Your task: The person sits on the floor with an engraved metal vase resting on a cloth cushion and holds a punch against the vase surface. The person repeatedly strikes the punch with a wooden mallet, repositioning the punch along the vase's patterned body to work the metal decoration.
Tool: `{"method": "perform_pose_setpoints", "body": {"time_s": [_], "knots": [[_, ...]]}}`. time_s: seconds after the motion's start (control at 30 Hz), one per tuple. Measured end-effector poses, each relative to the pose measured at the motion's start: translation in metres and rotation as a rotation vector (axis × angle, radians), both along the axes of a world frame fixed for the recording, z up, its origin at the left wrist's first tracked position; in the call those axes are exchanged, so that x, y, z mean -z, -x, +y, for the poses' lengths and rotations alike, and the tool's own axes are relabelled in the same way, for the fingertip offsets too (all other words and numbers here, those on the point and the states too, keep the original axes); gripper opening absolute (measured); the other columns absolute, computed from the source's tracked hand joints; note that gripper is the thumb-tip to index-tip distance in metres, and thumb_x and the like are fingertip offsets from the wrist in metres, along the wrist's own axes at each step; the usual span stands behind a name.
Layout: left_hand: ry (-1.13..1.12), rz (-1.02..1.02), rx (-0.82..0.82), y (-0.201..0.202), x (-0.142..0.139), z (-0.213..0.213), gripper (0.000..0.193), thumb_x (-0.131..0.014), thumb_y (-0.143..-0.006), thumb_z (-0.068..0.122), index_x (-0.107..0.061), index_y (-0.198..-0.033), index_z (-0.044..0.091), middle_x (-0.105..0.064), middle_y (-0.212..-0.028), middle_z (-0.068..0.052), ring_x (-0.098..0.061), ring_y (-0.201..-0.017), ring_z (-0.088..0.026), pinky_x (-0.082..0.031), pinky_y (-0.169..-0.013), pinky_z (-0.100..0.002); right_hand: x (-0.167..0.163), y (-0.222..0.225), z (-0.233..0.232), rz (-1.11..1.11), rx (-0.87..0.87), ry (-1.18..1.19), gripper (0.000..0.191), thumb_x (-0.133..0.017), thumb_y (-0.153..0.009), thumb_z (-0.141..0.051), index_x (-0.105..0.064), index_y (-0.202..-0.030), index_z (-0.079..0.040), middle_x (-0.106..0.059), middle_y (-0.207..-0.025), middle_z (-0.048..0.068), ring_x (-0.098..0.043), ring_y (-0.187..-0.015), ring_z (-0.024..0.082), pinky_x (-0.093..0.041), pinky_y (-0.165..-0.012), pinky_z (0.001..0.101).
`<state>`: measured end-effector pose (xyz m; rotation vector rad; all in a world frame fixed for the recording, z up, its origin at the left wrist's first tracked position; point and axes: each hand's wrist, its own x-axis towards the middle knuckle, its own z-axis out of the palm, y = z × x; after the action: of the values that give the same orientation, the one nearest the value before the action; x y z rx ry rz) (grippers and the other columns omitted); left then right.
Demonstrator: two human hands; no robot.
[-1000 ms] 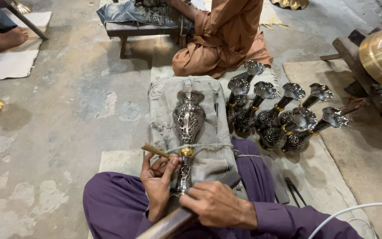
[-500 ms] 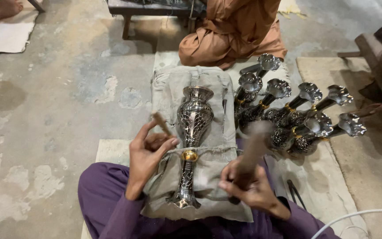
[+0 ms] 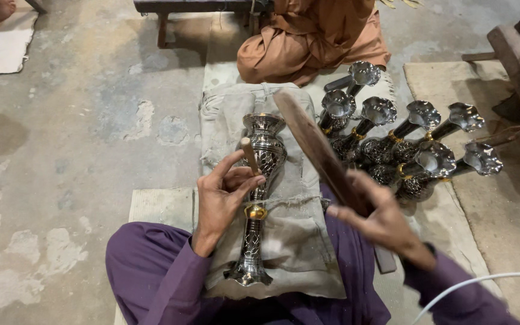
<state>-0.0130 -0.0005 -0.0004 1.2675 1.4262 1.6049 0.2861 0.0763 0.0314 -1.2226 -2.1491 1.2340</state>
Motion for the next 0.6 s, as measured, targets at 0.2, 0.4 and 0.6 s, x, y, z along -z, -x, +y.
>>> {"method": "perform_pose_setpoints", "body": {"time_s": [0.2, 0.4, 0.6], "knots": [[-0.024, 0.125, 0.004, 0.002, -0.003, 0.003, 0.052, -0.08, -0.086, 0.002, -0.063, -0.136, 0.004, -0.081, -0.1, -0.011, -0.08, -0.091, -0.014, -0.066, -0.079, -0.027, -0.052, 0.006, 0.048, -0.092, -0.184, -0.743, 0.064, -0.075, -0.09, -0.026, -0.053, -0.148, -0.01, -0.071, -0.105, 0.011, -0.073, -0.079, 0.021, -0.062, -0.069, 0.0368], [-0.024, 0.189, -0.067, -0.002, -0.003, 0.001, 0.053, -0.082, -0.084, 0.003, -0.064, -0.133, 0.006, -0.081, -0.095, -0.011, -0.08, -0.086, -0.016, -0.066, -0.073, -0.028, -0.077, 0.015, 0.066, -0.774, -0.282, -0.911, 0.077, -0.078, -0.079, -0.025, -0.053, -0.152, -0.031, -0.067, -0.104, 0.006, -0.07, -0.075, 0.02, -0.06, -0.052, 0.0321], [0.023, 0.244, -0.073, -0.003, 0.0, 0.0, 0.051, -0.08, -0.087, 0.008, -0.063, -0.135, 0.008, -0.082, -0.094, -0.009, -0.078, -0.077, -0.011, -0.063, -0.061, -0.026, -0.096, 0.025, 0.068, -0.292, -0.241, -0.918, 0.072, -0.07, -0.088, -0.011, -0.047, -0.156, -0.02, -0.067, -0.112, 0.008, -0.065, -0.075, 0.015, -0.059, -0.062, 0.0266]]}}
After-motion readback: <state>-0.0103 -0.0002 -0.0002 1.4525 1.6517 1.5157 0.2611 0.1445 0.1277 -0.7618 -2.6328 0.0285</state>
